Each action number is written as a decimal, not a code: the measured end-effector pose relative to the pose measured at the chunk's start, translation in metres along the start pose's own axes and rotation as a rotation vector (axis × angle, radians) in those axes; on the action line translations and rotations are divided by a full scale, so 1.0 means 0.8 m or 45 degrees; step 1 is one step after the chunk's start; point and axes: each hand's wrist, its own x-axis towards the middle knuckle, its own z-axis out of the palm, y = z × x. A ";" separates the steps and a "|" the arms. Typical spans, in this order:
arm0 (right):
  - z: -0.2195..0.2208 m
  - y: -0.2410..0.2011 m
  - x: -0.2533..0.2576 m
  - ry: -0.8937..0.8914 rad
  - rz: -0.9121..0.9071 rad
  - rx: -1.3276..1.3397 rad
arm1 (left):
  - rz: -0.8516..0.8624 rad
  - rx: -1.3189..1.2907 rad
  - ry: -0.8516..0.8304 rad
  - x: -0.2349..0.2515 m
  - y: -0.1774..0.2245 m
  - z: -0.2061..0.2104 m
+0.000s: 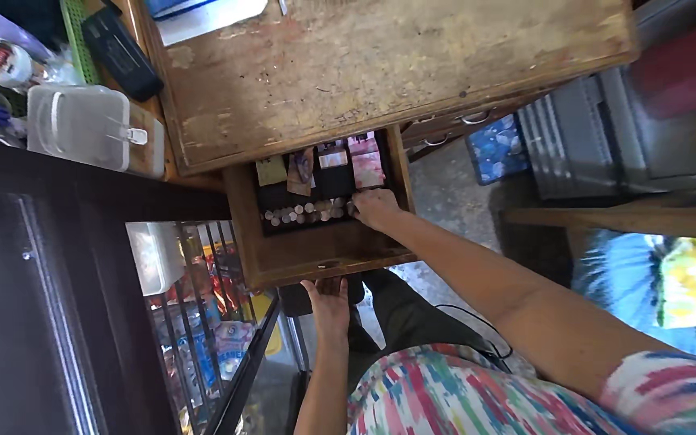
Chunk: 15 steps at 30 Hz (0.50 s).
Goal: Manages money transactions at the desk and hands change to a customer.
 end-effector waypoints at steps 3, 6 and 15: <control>-0.001 -0.003 0.001 0.159 -0.265 0.029 | 0.011 0.016 -0.014 0.000 -0.001 -0.001; 0.010 -0.014 0.018 0.090 -0.446 -0.051 | 0.014 0.019 -0.011 0.000 -0.002 -0.001; -0.003 -0.027 0.033 -0.079 -0.536 -0.172 | 0.000 0.011 -0.007 0.002 -0.002 -0.002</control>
